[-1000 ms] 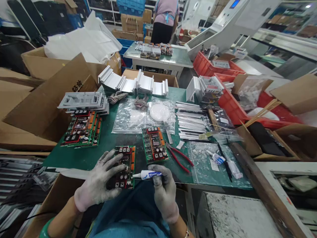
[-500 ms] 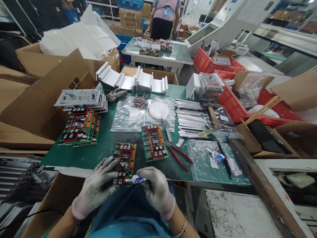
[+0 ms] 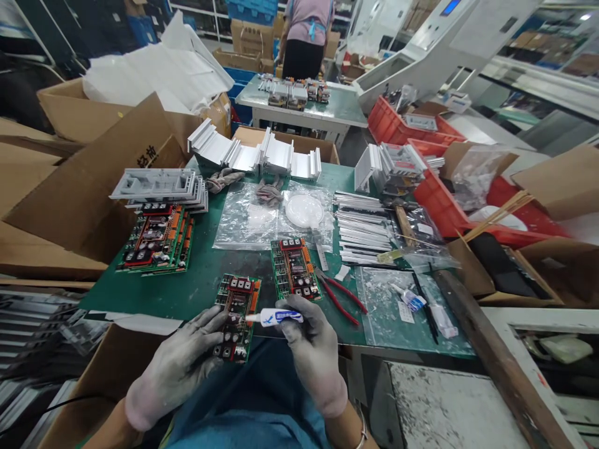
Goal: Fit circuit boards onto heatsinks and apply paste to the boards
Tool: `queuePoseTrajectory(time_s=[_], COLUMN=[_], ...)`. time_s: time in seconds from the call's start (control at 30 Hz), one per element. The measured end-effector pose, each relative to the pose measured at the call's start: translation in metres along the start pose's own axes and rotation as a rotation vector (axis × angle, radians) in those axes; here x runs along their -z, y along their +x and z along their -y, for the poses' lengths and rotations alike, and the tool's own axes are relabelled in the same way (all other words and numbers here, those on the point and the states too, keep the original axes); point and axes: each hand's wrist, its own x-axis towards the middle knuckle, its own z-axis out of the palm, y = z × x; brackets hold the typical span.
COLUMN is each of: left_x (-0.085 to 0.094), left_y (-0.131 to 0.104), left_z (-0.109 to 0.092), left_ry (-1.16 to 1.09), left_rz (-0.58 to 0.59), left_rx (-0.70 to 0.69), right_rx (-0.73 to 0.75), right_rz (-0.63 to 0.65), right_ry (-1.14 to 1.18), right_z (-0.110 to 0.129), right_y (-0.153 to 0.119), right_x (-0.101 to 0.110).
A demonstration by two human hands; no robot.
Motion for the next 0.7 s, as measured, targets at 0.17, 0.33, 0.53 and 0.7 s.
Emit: queuePoseTrajectory(time_s=[0.17,0.33,0.53,0.7], left_x=[0.007,0.009,0.01,0.008], left_y=[0.0,0.004,0.004,0.002], left_z=[-0.007,-0.008,-0.007,-0.005], left_ry=[-0.003,-0.017,-0.054,-0.076], left_rz=[0.045,0.049,0.052,0.047], left_rx=[-0.014,-0.022,-0.014,-0.012], right_rx=[0.268,0.366,0.407,0.404], right_rz=[0.053,0.146,0.211,0.244], right_ry=[-0.279,-0.454,-0.528,-0.554], right_z=[0.011,0.008,0.009,0.006], right_y=[0.02,0.032,0.033,0.036], right_x=[-0.007,-0.018,-0.024,-0.028])
